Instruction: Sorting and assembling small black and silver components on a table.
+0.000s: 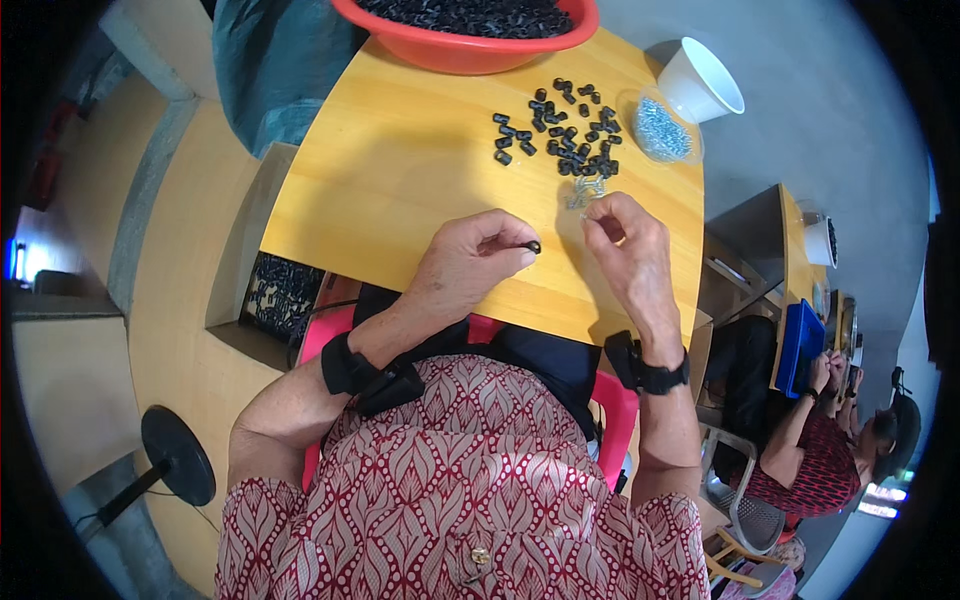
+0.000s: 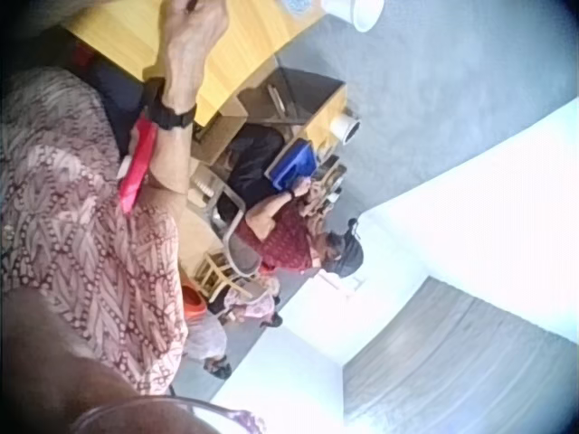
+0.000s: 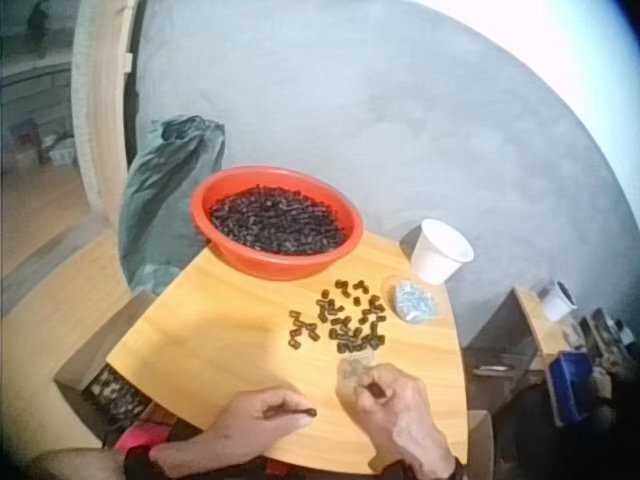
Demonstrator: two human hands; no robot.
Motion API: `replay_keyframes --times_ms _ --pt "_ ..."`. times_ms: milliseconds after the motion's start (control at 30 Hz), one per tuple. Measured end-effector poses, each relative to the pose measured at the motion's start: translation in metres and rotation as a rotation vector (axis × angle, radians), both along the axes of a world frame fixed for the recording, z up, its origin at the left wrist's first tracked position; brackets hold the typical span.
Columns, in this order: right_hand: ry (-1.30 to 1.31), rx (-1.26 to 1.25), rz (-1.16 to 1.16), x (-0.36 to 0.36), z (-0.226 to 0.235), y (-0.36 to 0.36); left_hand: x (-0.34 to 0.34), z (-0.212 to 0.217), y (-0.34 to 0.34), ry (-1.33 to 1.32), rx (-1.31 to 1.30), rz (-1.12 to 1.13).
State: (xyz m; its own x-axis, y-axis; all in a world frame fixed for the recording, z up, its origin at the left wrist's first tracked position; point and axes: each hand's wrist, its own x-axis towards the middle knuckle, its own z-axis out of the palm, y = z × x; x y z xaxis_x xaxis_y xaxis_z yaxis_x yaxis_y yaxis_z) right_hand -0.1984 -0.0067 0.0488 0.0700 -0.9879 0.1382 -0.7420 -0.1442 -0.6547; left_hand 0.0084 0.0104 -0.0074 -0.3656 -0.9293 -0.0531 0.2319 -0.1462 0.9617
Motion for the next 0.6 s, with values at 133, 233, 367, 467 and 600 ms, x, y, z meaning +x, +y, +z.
replay_keyframes --times_ms 133,233,367,467,600 --pt "-0.124 -0.002 0.137 0.014 0.016 0.02 -0.004 0.0 -0.001 -0.017 -0.055 -0.006" --pt "-0.221 0.021 0.226 0.018 0.017 0.025 -0.005 -0.001 0.0 -0.042 -0.089 0.011" --pt "-0.162 0.003 0.272 0.023 0.014 0.028 -0.004 -0.001 0.002 -0.091 -0.133 0.051" --pt "-0.154 0.016 0.274 0.026 0.015 0.029 -0.003 0.0 0.003 -0.171 -0.199 0.069" --pt "-0.218 0.075 0.286 0.026 0.015 0.028 -0.002 0.002 0.004 -0.181 -0.212 0.071"
